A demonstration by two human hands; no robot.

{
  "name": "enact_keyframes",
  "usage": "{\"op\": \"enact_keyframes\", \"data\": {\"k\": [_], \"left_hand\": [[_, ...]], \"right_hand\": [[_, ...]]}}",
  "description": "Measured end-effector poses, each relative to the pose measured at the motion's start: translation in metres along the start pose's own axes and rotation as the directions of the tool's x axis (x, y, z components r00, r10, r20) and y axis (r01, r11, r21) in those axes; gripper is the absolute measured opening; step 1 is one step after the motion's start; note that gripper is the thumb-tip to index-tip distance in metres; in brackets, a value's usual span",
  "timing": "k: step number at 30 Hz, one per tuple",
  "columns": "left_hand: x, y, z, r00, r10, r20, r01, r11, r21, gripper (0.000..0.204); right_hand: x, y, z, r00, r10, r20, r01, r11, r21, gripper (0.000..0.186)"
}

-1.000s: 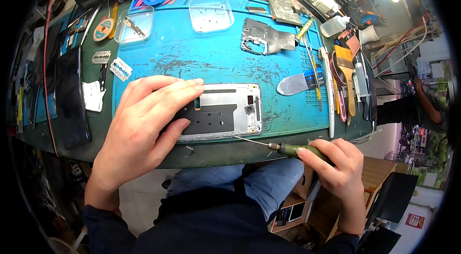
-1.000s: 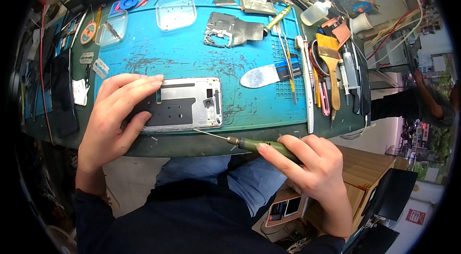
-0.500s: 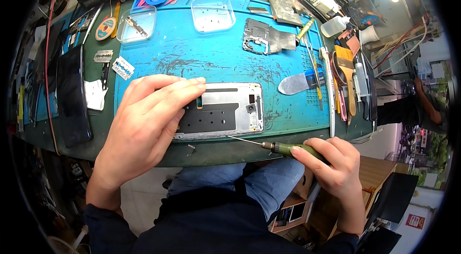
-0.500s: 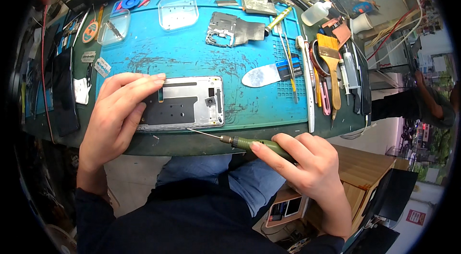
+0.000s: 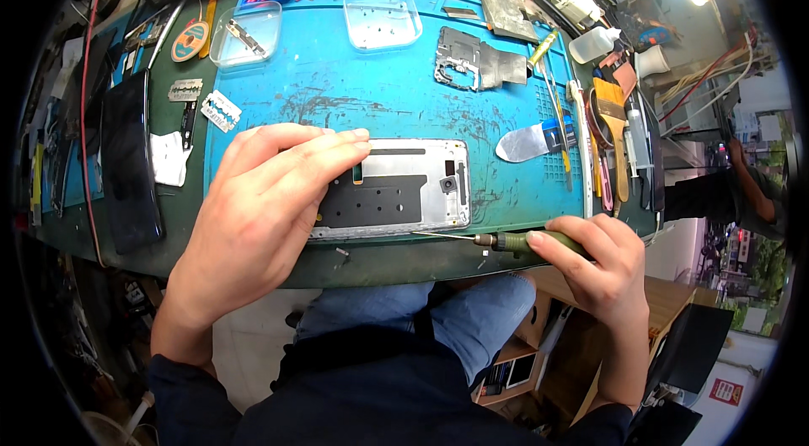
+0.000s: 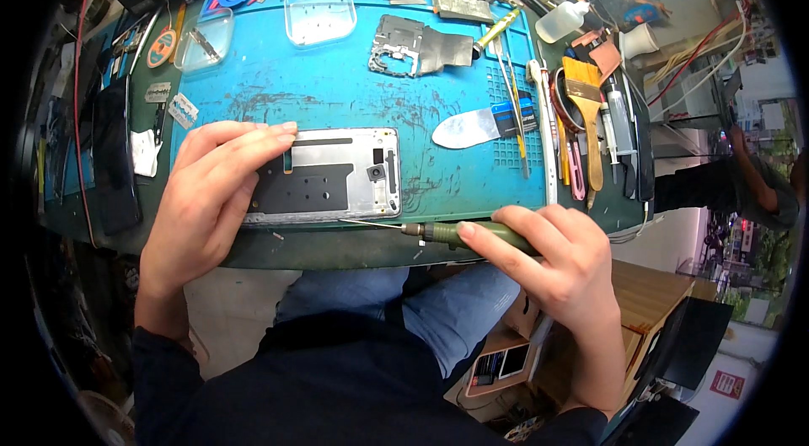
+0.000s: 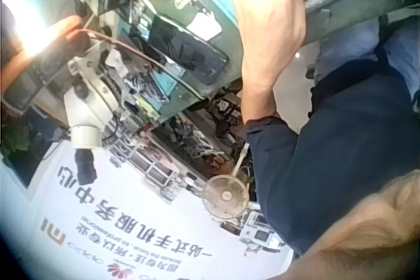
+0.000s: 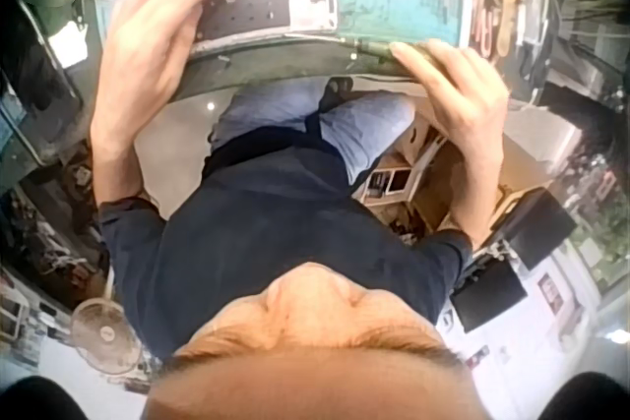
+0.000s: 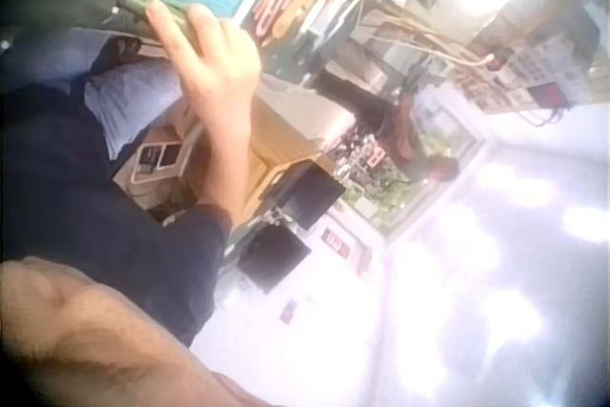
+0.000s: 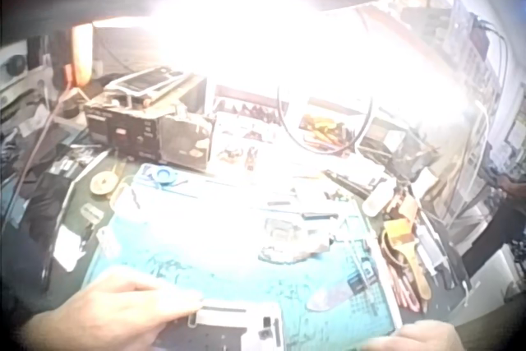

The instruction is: The person uses a screwdriver to remove screws from the metal frame of a disassembled smartphone. They work methodically around the device's perimeter, occasionally pausing to adjust their grip or reposition the phone on the workbench. A second smartphone is visible on the table, but the person focuses on the disassembled unit throughout the clip.

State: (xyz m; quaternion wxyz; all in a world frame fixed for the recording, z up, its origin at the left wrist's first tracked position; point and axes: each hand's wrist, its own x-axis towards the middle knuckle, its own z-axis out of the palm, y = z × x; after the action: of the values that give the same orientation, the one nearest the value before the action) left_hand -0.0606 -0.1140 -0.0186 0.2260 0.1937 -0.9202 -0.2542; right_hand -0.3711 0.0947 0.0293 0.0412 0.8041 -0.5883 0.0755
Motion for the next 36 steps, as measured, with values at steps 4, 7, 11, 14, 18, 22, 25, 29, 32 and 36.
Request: {"op": "enact_keyframes", "data": {"k": [4, 7, 11, 14, 18, 22, 25, 29, 32, 36], "left_hand": [[-0.001, -0.002, 0.000, 1.000, 0.001, 0.005, -0.001, 1.000, -0.001, 0.049], [0.000, -0.001, 0.000, 1.000, 0.007, 0.007, -0.007, 1.000, 0.006, 0.050], [-0.001, -0.002, 0.000, 1.000, 0.007, 0.013, -0.007, 1.000, 0.024, 0.050], [0.000, -0.002, -0.002, 1.000, 0.011, 0.010, -0.011, 1.000, 0.027, 0.048], [0.000, -0.003, -0.004, 1.000, 0.011, -0.008, -0.011, 1.000, 0.008, 0.045], [-0.009, -0.003, -0.003, 0.992, -0.052, -0.117, 0.045, 0.997, -0.059, 0.041], [-0.018, -0.003, -0.010, 0.985, -0.079, -0.155, 0.081, 0.997, 0.004, 0.040], [-0.029, -0.005, -0.016, 0.989, -0.078, -0.125, 0.092, 0.990, 0.109, 0.040], [-0.034, -0.005, -0.016, 0.986, -0.103, -0.131, 0.113, 0.991, 0.071, 0.043], [-0.035, -0.008, -0.014, 0.984, -0.105, -0.143, 0.112, 0.993, 0.035, 0.048]], "right_hand": [[0.007, 0.003, -0.001, 1.000, -0.014, 0.013, 0.014, 1.000, 0.024, 0.055], [0.007, 0.006, 0.000, 1.000, -0.019, 0.011, 0.019, 0.999, 0.033, 0.056], [0.011, 0.004, 0.001, 0.999, -0.031, 0.021, 0.030, 0.999, 0.039, 0.057], [0.012, 0.003, 0.004, 0.999, -0.043, 0.000, 0.043, 0.998, 0.047, 0.058], [0.013, -0.006, 0.008, 0.999, -0.036, -0.002, 0.036, 0.999, 0.041, 0.059], [0.013, -0.015, 0.010, 0.999, -0.031, -0.015, 0.031, 0.999, 0.023, 0.059], [0.013, -0.018, 0.012, 0.999, -0.023, -0.023, 0.024, 0.999, 0.034, 0.058], [0.014, -0.023, 0.017, 0.999, -0.023, -0.031, 0.025, 0.999, 0.039, 0.058], [0.017, -0.029, 0.014, 1.000, -0.017, -0.012, 0.018, 0.999, 0.040, 0.059], [0.019, -0.040, 0.016, 0.999, -0.032, -0.018, 0.032, 0.999, 0.005, 0.059]]}}
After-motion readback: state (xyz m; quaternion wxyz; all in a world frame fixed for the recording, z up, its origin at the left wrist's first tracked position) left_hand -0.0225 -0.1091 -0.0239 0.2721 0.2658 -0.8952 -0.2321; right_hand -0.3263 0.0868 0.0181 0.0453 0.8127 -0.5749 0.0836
